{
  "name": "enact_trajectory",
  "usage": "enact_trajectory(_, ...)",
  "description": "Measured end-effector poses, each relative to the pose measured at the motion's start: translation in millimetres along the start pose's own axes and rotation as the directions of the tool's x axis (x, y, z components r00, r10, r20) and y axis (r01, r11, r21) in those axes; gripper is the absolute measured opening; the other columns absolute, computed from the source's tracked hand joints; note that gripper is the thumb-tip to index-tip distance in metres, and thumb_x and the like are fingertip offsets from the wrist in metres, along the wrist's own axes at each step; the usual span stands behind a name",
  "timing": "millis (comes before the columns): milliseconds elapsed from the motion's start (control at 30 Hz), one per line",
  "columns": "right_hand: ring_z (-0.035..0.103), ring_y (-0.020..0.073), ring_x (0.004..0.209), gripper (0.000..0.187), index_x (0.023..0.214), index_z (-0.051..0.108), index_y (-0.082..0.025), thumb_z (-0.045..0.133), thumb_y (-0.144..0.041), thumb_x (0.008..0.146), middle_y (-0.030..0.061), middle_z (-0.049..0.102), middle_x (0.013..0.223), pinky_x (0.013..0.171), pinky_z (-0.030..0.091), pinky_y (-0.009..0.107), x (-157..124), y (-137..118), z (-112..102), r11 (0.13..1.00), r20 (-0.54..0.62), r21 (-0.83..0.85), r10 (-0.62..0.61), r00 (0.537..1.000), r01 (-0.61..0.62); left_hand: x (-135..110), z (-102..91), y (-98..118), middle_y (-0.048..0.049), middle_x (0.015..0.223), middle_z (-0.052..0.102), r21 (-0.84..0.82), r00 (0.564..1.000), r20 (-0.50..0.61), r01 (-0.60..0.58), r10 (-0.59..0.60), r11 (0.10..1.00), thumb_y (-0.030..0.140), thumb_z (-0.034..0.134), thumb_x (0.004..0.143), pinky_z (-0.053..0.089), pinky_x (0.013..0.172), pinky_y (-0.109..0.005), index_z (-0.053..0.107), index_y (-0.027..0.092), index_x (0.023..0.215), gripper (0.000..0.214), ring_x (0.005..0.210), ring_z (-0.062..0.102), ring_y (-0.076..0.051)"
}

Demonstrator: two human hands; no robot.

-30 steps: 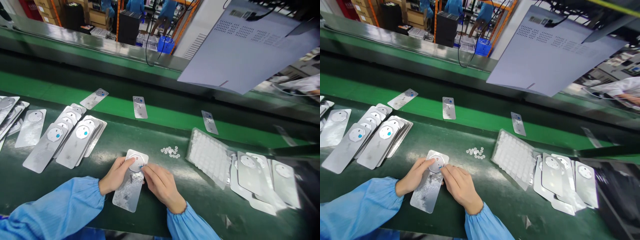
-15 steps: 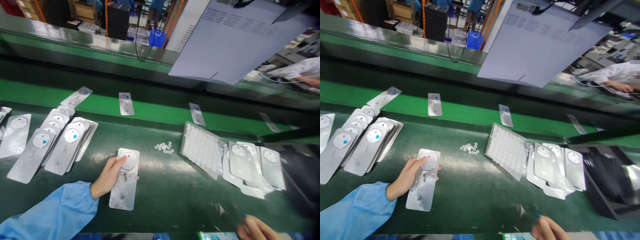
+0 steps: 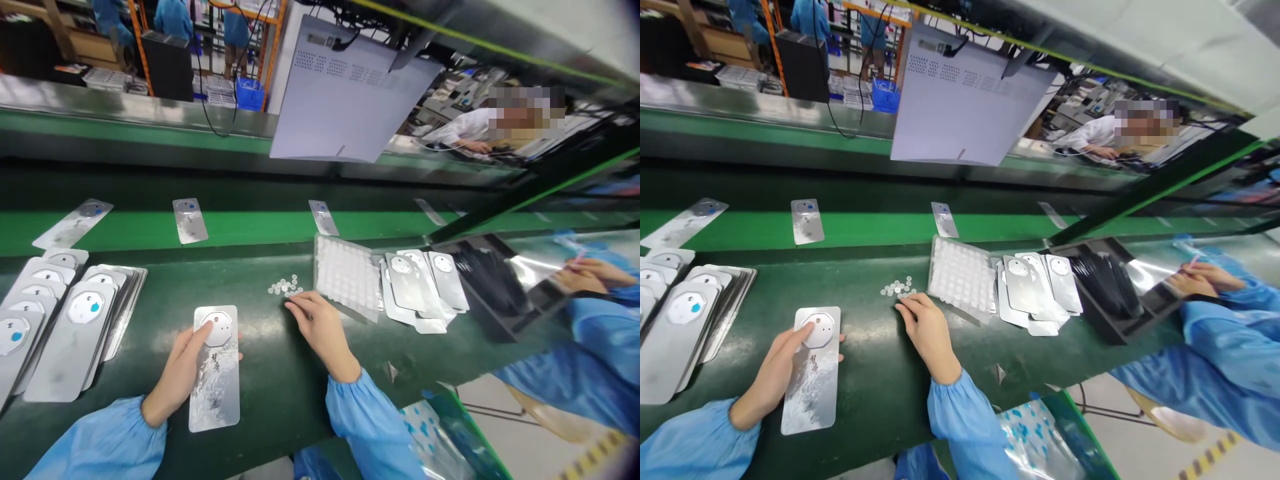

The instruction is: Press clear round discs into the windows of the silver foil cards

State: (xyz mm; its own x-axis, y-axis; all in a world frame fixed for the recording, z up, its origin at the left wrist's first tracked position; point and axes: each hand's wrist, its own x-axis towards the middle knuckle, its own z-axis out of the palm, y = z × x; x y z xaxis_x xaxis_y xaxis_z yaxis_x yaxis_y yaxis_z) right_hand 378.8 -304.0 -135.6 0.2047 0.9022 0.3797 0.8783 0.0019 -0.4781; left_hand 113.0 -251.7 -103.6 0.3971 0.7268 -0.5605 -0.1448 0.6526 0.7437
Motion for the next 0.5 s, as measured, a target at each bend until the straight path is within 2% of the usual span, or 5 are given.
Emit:
enact_trajectory(133, 0.07, 0.022, 0.07, 0.036, 0.088, 0.079, -0.02, 0.05, -0.032, 0.105, 0.0092, 0.073, 0.086, 0.069, 0.058, 0.034, 13.8, 12.8, 11.0, 0.998, 0.019, -0.05, -0.032, 0.999, 0.033, 4.1, -1.9, -7.9, -0.0165, 0.092, 0.081, -0.042, 0.999, 0.031, -0.016, 0.017, 0.999, 0.064, 0.085, 0.067, 0.059, 0.055, -0.033, 0.077, 0.008, 0.102, 0.066, 0.077, 0.078, -0.035)
enact_trajectory(300, 0.072, 0.0242, 0.085, 0.041, 0.1, 0.078, -0.017, 0.041, -0.033, 0.109, 0.0128, 0.073, 0.097, 0.076, 0.058, 0.034, 10.7, 12.4, 10.2, 0.989, 0.076, -0.105, -0.094, 0.993, 0.102, 5.3, -1.3, -9.9, -0.0157, 0.092, 0.081, -0.04, 0.997, 0.046, -0.056, 0.058, 0.998, 0.065, 0.082, 0.071, 0.057, 0.054, -0.031, 0.076, 0.008, 0.106, 0.067, 0.078, 0.078, -0.034)
enact_trajectory(400, 0.071, 0.0225, 0.088, 0.039, 0.111, 0.077, -0.019, 0.04, -0.031, 0.11, 0.0123, 0.075, 0.104, 0.076, 0.058, 0.032, -6.8, -2.5, 4.1, 0.965, 0.157, -0.15, -0.192, 0.969, 0.215, 3.9, -1.5, -8.1, -0.0153, 0.094, 0.081, -0.025, 0.997, 0.038, -0.059, 0.06, 0.998, 0.064, 0.081, 0.073, 0.059, 0.058, -0.032, 0.076, 0.009, 0.11, 0.067, 0.075, 0.078, -0.032)
enact_trajectory(500, 0.071, 0.0232, 0.086, 0.035, 0.118, 0.076, -0.017, 0.045, -0.03, 0.11, 0.013, 0.077, 0.106, 0.074, 0.058, 0.034, -43.8, -22.4, -8.8, 0.888, 0.26, -0.19, -0.366, 0.894, 0.419, 4.1, -1.8, -7.9, -0.0154, 0.095, 0.081, -0.047, 0.996, 0.037, -0.076, 0.077, 0.996, 0.062, 0.081, 0.076, 0.06, 0.062, -0.033, 0.074, 0.008, 0.116, 0.067, 0.077, 0.078, -0.031)
